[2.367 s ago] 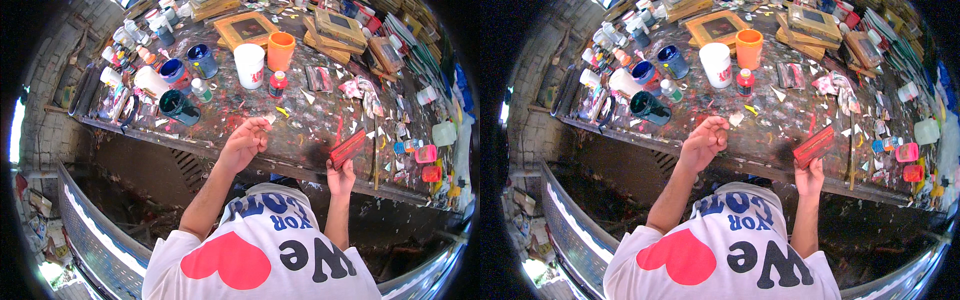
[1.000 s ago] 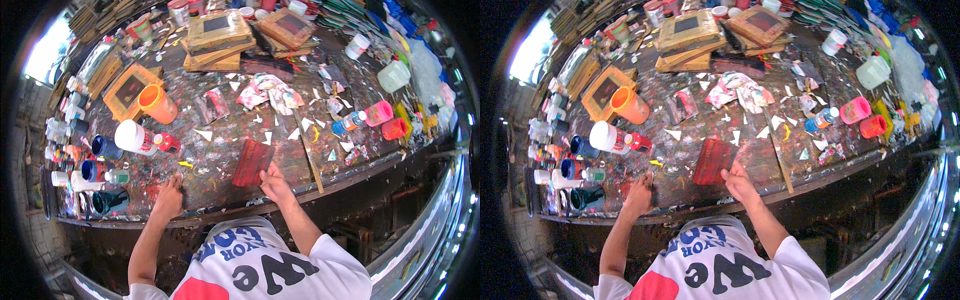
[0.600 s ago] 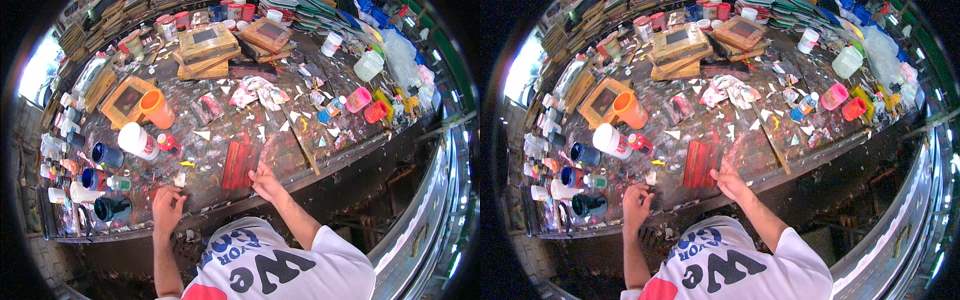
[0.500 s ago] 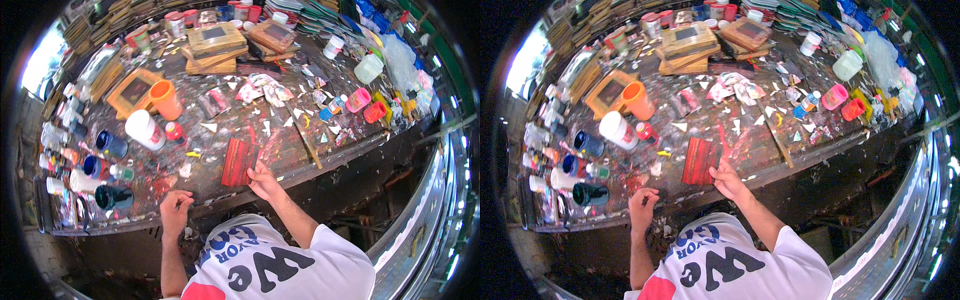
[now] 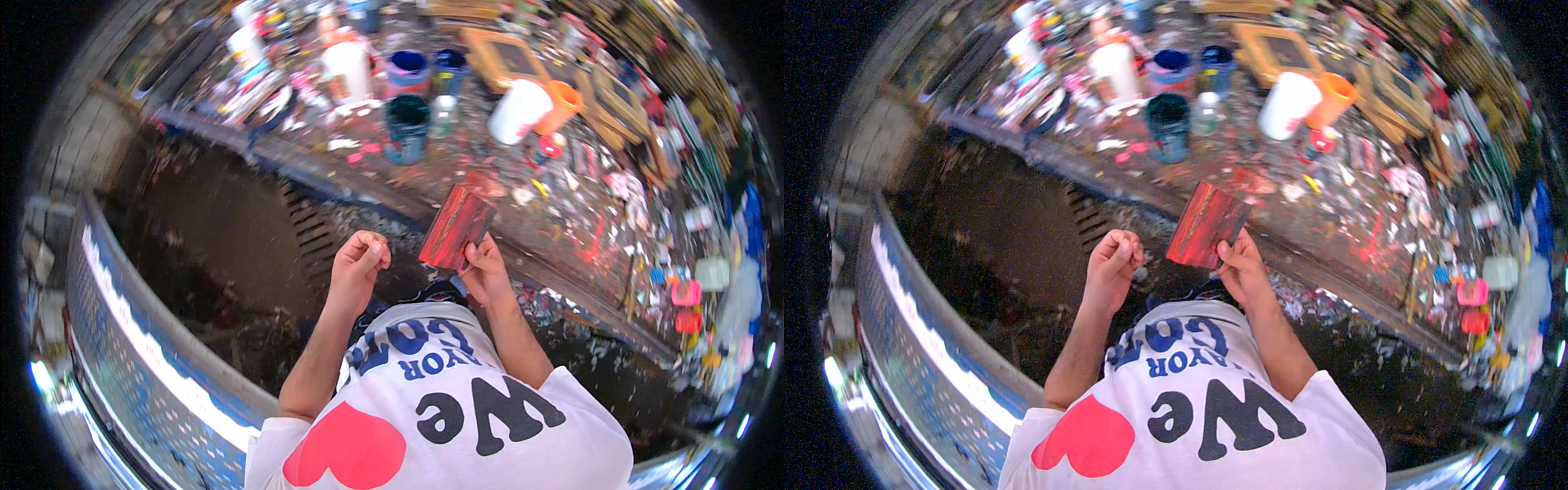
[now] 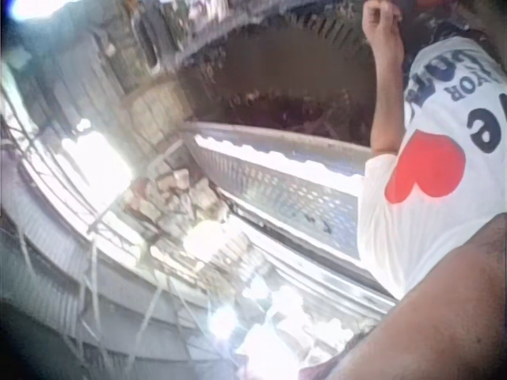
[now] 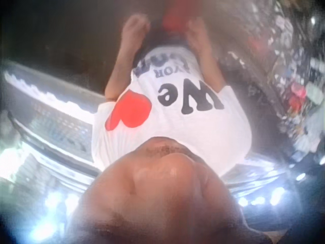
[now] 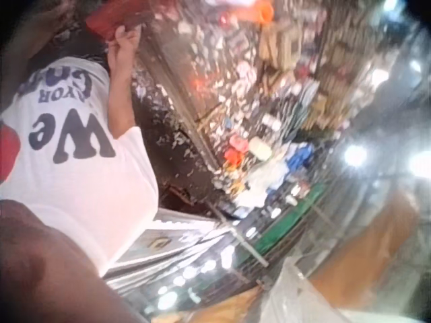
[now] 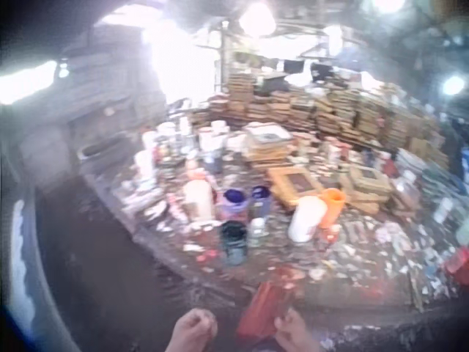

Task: The person walks through a cluttered workshop and picks up a yellow printing screen, then a red printing screen, inspecting them briefly before placing them down. The person also handles a large white sack and moves past various containers and tools.

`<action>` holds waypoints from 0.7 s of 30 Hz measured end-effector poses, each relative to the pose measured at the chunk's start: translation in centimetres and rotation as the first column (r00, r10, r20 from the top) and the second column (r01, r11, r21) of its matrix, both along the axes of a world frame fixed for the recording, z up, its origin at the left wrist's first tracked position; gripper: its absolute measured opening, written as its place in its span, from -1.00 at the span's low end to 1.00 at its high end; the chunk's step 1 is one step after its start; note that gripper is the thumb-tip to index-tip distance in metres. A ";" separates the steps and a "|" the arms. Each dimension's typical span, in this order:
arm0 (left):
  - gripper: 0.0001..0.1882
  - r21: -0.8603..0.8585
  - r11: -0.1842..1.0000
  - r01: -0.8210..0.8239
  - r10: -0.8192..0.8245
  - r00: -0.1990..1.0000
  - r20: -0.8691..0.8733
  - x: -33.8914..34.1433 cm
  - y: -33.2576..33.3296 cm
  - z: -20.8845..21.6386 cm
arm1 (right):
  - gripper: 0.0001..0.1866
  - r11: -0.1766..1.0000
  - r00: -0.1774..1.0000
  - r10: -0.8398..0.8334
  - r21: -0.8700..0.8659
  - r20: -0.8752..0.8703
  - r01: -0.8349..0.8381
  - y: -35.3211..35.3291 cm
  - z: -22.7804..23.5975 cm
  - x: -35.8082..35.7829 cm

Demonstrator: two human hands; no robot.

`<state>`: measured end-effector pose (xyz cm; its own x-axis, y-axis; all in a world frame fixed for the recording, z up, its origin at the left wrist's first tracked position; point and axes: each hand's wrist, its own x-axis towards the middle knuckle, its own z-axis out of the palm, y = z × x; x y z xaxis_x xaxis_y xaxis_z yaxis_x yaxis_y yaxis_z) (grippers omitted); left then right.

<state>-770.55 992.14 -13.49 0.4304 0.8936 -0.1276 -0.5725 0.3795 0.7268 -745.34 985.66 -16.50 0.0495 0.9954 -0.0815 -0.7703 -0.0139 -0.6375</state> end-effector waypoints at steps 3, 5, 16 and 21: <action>-0.92 -0.043 0.982 -0.182 0.181 0.983 -0.023 -6.3 -1.0 -1.1 | -0.41 0.994 0.993 0.112 -0.008 -0.036 -0.112 2.4 -0.5 -5.4; -0.85 -0.062 0.954 -0.292 0.290 0.956 -0.040 -9.7 -1.8 -1.5 | -0.43 0.980 0.978 0.188 -0.051 -0.095 -0.193 4.0 0.1 -8.7; -0.79 -0.216 0.753 -0.621 0.627 0.778 -0.048 -19.9 -3.1 -3.5 | -0.66 0.831 0.850 0.355 -0.285 -0.389 -0.477 12.2 -2.4 -21.7; -0.84 -0.145 0.737 -0.661 0.655 0.750 -0.091 -23.9 -0.2 -3.8 | -0.67 0.765 0.808 0.396 -0.330 -0.437 -0.554 16.7 -3.3 -27.2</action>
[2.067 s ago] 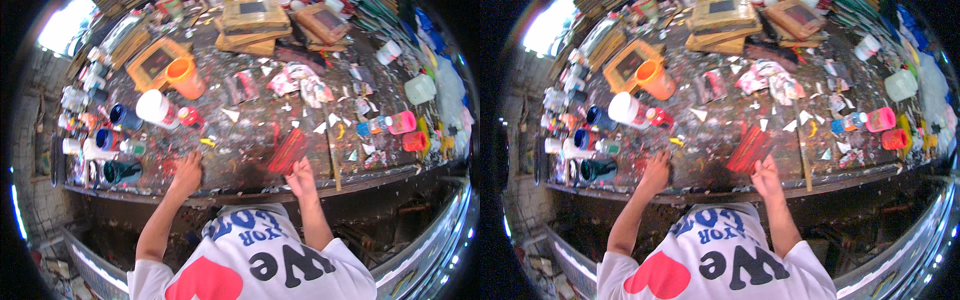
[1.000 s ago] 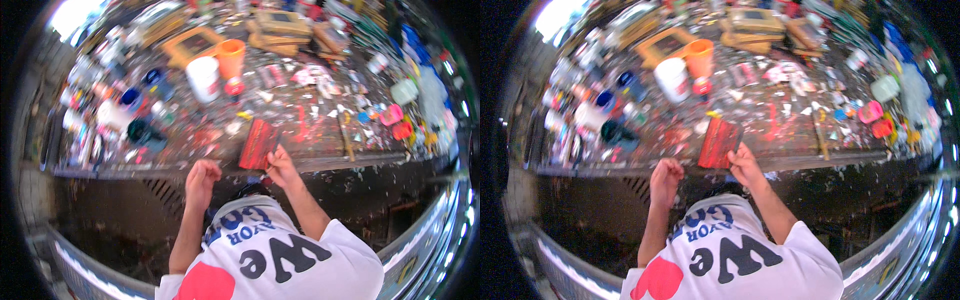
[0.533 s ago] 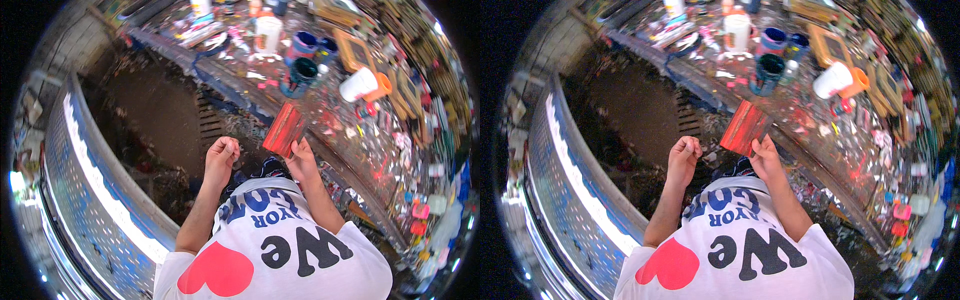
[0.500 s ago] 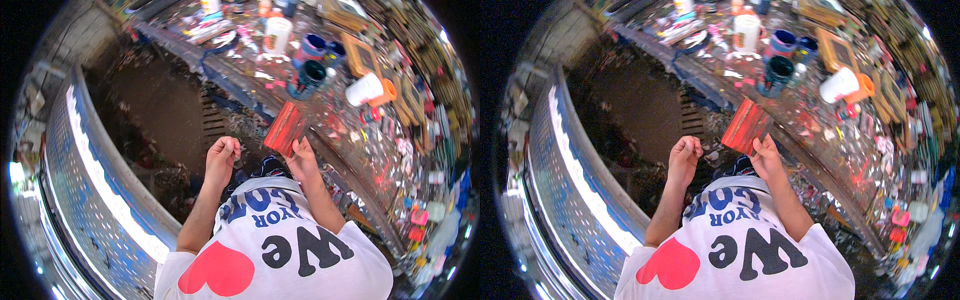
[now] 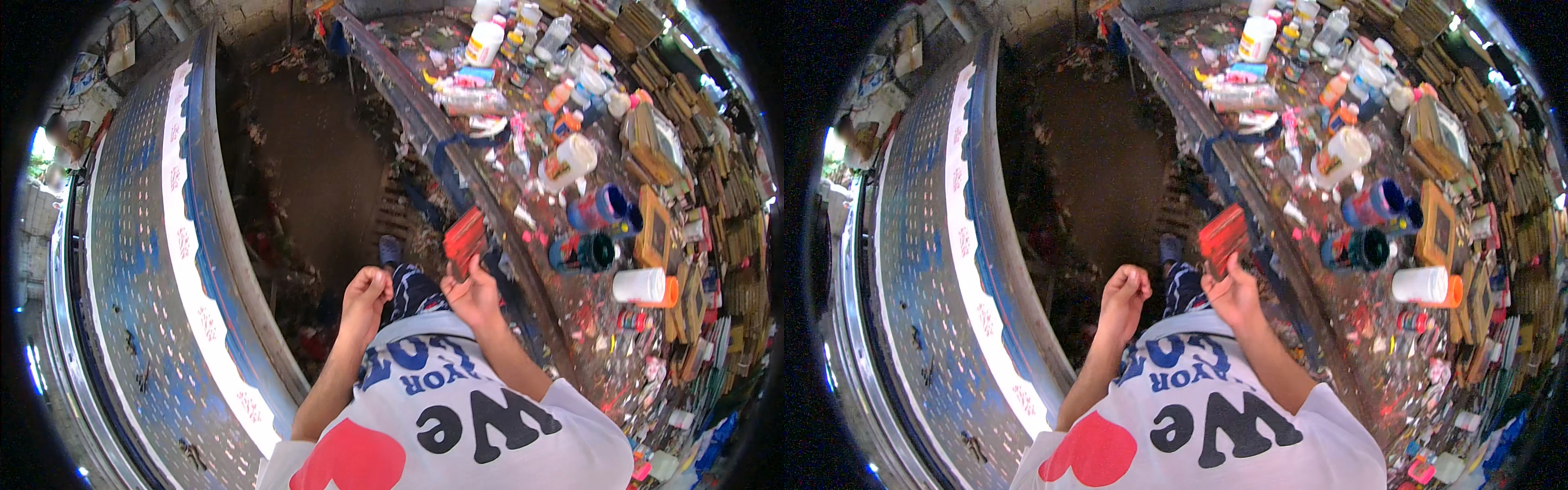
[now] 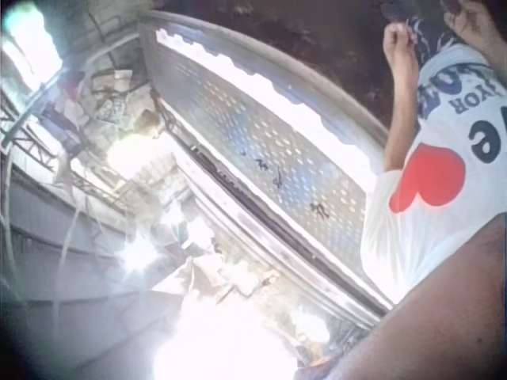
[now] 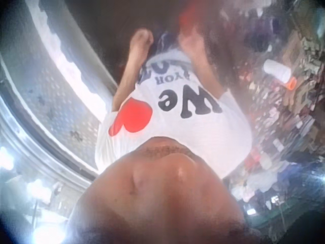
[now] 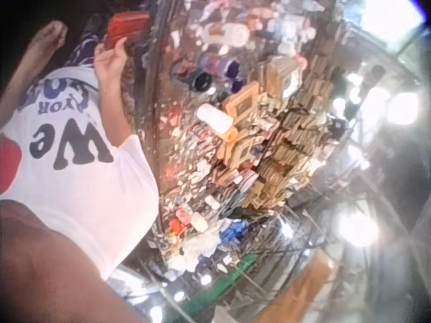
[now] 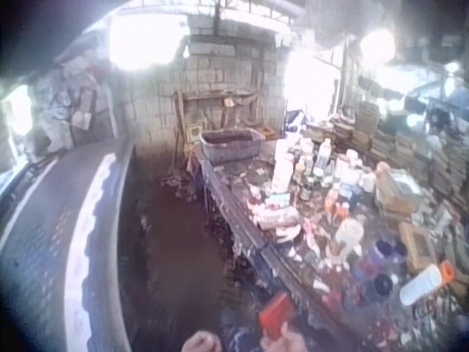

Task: The person walks through a cluttered workshop and picks up a yellow printing screen, then a red printing screen, inspecting them briefly before placing them down. The person also handles a large white sack and moves past various containers and tools.

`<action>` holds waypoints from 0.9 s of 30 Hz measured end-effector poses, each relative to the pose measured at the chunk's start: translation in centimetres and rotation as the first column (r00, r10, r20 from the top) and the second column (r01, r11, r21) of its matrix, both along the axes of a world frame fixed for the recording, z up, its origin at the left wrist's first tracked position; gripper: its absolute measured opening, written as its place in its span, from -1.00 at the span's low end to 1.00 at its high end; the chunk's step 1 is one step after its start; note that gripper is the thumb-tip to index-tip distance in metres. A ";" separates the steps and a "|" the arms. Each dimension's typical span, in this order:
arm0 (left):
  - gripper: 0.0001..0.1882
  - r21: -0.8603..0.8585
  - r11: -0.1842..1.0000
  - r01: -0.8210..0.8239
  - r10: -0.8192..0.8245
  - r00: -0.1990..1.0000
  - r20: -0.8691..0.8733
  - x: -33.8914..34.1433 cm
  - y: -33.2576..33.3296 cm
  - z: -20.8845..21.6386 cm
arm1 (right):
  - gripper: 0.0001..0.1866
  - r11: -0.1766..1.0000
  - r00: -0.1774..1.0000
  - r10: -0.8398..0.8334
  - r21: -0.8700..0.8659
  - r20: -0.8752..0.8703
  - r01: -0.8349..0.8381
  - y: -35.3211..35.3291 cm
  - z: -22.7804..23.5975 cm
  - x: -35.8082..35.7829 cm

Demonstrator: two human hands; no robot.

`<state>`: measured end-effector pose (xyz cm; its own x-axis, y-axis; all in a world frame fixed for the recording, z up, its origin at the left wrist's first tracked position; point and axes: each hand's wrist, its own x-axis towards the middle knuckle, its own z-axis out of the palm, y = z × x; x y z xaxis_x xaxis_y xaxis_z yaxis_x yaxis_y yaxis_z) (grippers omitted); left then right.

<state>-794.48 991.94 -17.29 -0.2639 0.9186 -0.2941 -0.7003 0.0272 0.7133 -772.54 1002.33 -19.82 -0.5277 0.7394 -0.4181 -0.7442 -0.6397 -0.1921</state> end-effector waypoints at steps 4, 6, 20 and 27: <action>-0.86 0.001 1.000 -0.001 0.001 0.999 -0.046 -3.9 5.0 0.5 | -0.66 0.994 0.990 0.102 0.042 -0.098 -0.098 5.3 -1.7 -4.9; -0.88 -0.010 1.000 0.011 -0.012 0.996 -0.090 -6.7 7.9 0.3 | -0.66 0.989 0.984 0.136 0.074 -0.117 -0.128 8.2 -1.4 -8.6; -0.81 -0.067 0.998 0.000 -0.015 0.973 -0.231 -27.5 31.4 2.9 | -0.60 0.930 0.961 0.172 0.359 -0.219 -0.084 31.8 -0.3 -25.9; -0.82 -0.220 0.947 0.233 -0.260 0.960 -0.103 -34.4 37.7 -0.9 | -0.48 0.922 0.956 0.271 0.315 -0.109 -0.226 36.4 -0.5 -34.0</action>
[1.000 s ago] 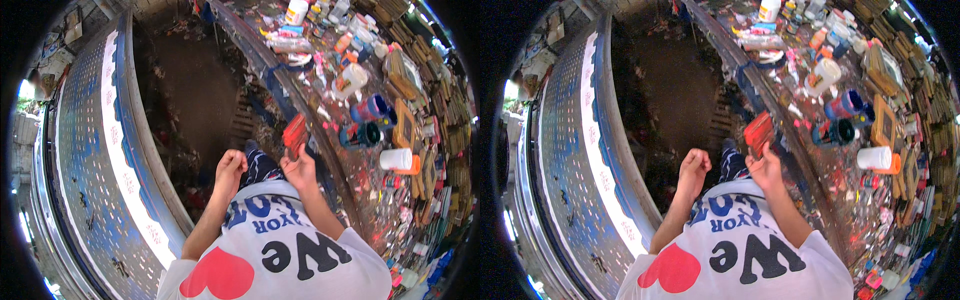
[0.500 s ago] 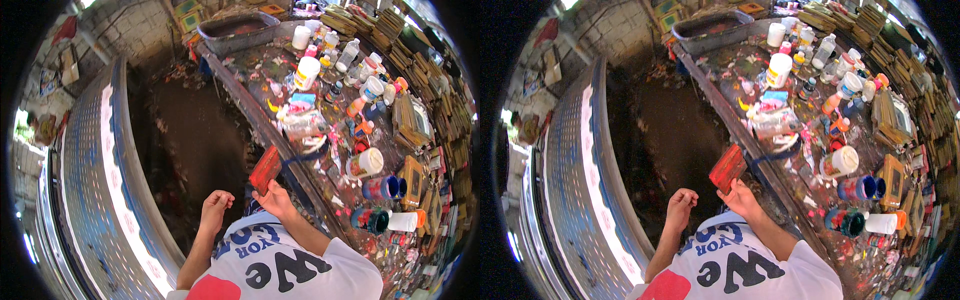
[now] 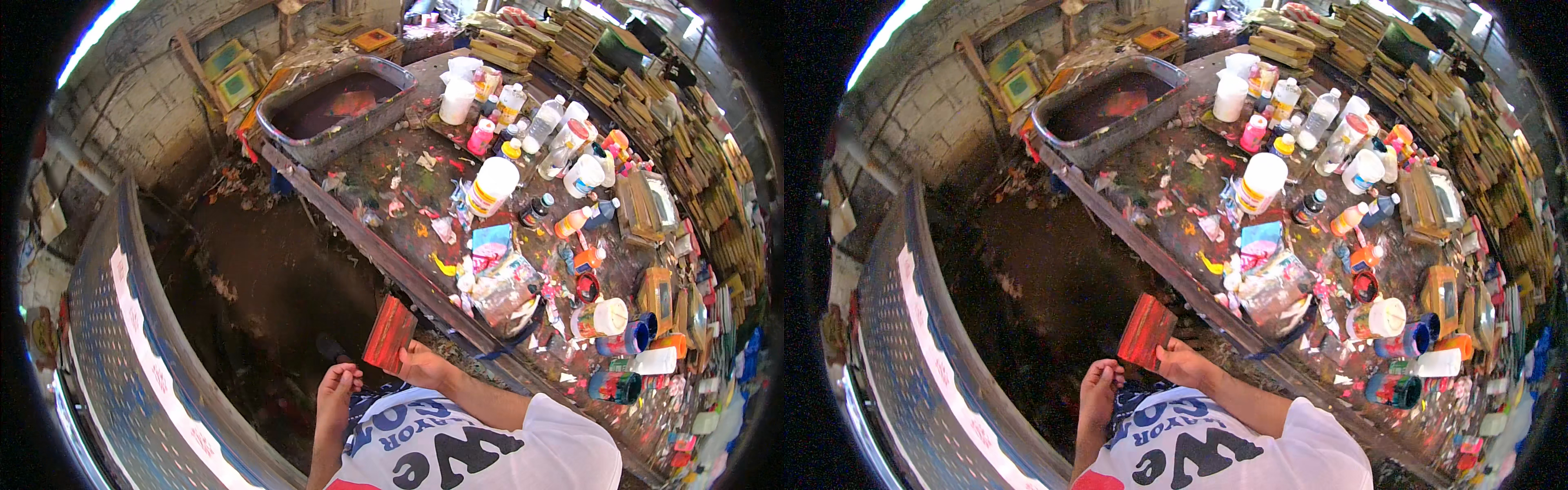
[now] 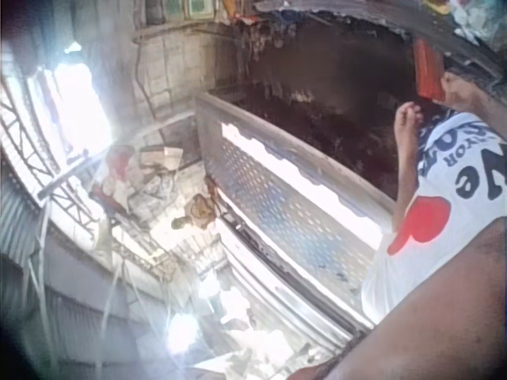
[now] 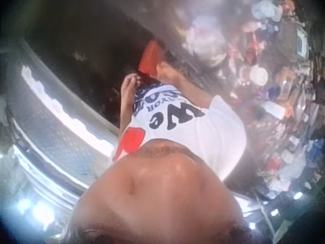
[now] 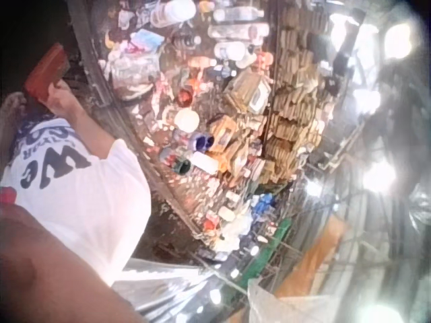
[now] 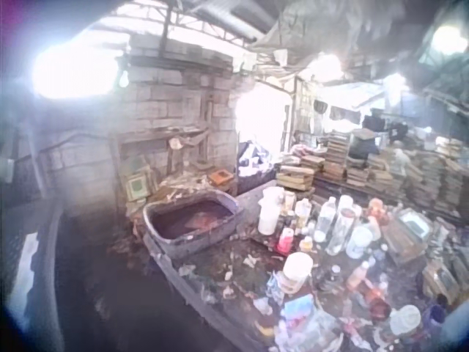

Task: The person walks through a cluttered workshop and picks up a yellow printing screen, then a red printing screen, inspecting them briefly before placing them down. The person also handles a large white sack and moves past various containers and tools.

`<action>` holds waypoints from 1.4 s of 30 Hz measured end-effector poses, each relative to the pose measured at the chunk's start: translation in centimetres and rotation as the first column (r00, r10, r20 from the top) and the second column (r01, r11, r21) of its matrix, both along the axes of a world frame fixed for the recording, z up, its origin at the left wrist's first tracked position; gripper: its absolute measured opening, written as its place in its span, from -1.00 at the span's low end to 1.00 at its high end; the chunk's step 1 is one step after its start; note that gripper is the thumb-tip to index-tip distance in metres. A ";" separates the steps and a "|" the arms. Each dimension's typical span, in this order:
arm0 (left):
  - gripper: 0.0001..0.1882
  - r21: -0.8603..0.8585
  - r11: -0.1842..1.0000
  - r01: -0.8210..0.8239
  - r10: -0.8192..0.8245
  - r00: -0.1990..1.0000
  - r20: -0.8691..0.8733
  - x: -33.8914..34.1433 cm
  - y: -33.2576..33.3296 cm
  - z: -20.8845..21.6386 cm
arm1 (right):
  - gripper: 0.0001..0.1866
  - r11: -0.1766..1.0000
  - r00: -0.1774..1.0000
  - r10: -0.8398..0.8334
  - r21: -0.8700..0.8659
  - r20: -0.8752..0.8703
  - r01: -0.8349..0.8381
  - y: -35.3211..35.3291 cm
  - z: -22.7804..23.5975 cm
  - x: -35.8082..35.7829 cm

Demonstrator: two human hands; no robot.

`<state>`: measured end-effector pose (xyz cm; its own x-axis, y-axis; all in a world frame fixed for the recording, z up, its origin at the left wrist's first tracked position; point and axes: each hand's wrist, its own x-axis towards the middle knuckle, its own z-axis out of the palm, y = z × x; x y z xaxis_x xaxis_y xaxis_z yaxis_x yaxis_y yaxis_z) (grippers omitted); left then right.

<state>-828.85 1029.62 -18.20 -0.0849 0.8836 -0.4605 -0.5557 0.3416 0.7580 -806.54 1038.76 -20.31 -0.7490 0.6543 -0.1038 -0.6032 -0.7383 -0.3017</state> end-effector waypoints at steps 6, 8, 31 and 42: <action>-0.79 0.088 0.992 0.087 -0.084 0.996 -0.039 -11.4 11.1 0.9 | -0.51 0.986 0.986 -0.141 0.105 0.092 0.131 8.3 0.4 -11.6; -0.78 0.128 0.989 0.074 -0.060 0.992 -0.109 -16.1 14.8 1.6 | -0.57 0.974 0.974 -0.226 0.012 0.020 0.226 11.1 -0.3 -15.7; -0.74 0.014 0.998 0.057 -0.051 0.966 -0.252 -42.4 39.9 -1.0 | -0.53 0.936 0.981 -0.127 0.344 0.150 0.069 41.3 3.2 -44.9; -0.62 0.083 0.995 -0.049 0.073 0.947 -0.312 -53.0 57.4 1.9 | -0.42 0.969 0.973 -0.130 0.233 0.193 0.083 54.8 4.0 -51.9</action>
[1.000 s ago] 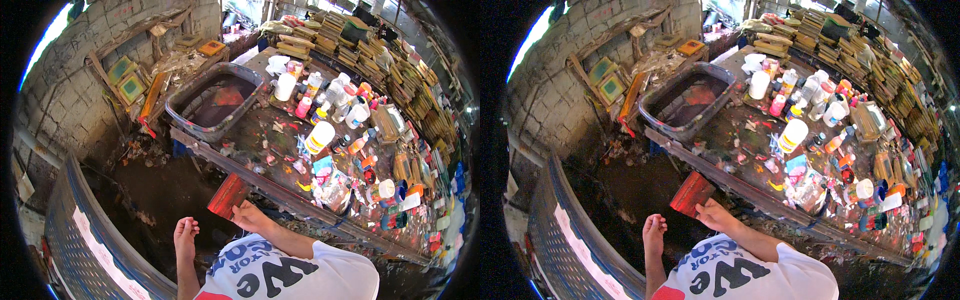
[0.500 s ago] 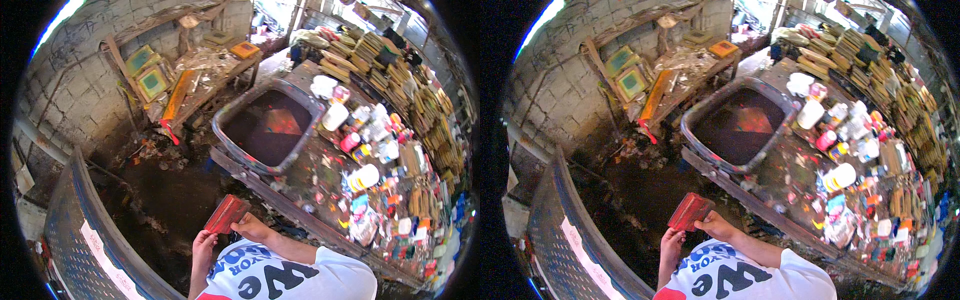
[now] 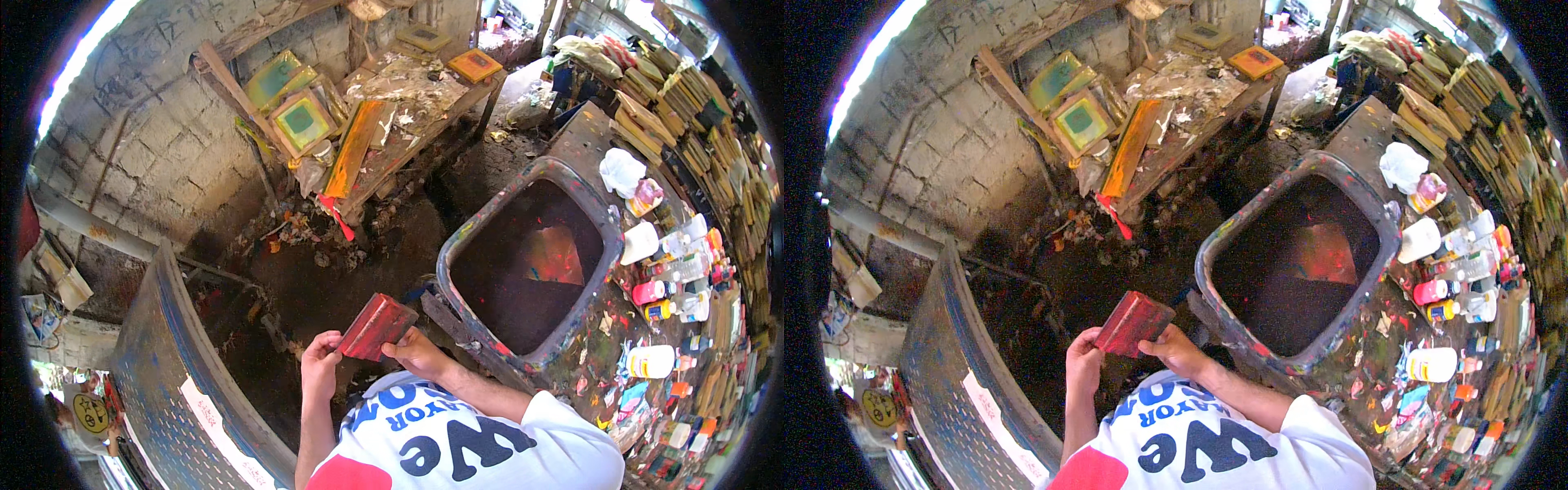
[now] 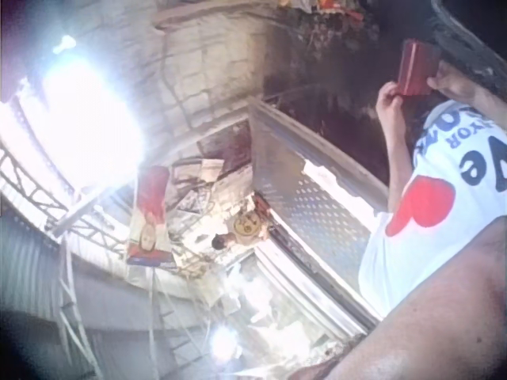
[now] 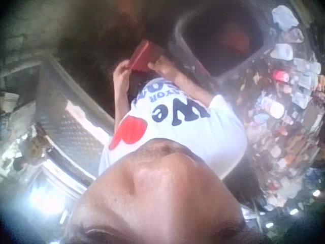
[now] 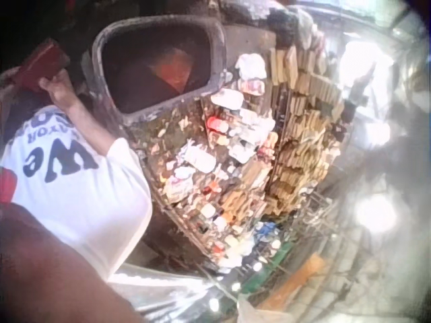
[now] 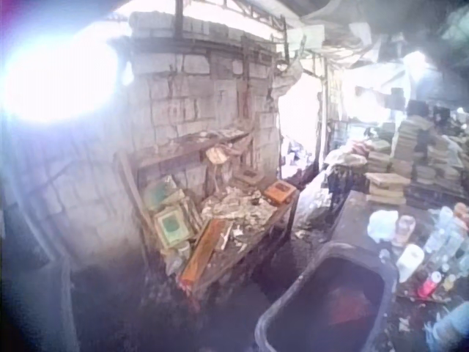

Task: The person walks through a cluttered workshop and picks up a yellow printing screen, then a red printing screen, inspecting them briefly before placing them down. The person also handles a large white sack and moves past various containers and tools.

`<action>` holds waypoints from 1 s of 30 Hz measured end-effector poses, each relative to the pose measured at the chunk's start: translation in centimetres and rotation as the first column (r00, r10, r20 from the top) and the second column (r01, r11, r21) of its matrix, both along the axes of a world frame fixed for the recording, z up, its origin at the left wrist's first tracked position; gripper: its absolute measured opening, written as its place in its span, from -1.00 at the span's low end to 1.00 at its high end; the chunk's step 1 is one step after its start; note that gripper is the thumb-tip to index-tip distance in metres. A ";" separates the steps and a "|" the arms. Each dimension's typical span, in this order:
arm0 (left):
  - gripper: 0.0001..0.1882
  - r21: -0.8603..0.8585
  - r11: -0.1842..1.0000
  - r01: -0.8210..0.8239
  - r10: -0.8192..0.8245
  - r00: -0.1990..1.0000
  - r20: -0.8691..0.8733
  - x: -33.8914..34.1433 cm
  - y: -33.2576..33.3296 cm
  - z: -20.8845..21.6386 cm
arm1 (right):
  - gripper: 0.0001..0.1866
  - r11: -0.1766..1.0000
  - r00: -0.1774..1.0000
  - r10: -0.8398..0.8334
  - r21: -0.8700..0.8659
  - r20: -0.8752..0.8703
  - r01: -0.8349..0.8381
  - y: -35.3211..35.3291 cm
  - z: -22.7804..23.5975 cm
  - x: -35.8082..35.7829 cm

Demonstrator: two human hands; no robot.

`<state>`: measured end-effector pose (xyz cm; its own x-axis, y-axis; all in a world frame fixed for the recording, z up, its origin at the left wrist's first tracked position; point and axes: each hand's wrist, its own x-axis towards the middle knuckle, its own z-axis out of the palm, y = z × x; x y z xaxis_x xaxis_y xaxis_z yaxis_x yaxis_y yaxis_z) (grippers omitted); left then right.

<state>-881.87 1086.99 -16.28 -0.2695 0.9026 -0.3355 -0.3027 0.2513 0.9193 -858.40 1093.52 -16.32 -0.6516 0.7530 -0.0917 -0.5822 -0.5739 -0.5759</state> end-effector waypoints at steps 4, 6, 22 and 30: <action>-0.66 -0.045 0.998 0.036 -0.033 0.997 0.077 0.5 5.0 -0.7 | -0.41 0.999 0.997 -0.013 -0.030 0.077 0.015 2.6 -1.6 -0.4; -0.70 -0.105 0.990 0.092 -0.083 0.993 0.085 -0.1 7.1 -1.6 | -0.43 0.997 0.993 -0.052 -0.043 0.108 0.057 3.6 -2.3 -1.6; -0.59 0.003 0.900 0.436 -0.431 0.890 -0.147 -14.6 37.2 -3.4 | -0.51 0.839 0.818 -0.532 0.005 0.219 0.544 26.3 -2.1 -13.3; -0.69 0.071 0.870 0.487 -0.464 0.861 -0.210 -21.4 48.6 -6.2 | -0.49 0.804 0.762 -0.586 0.078 0.276 0.590 36.6 -1.2 -15.8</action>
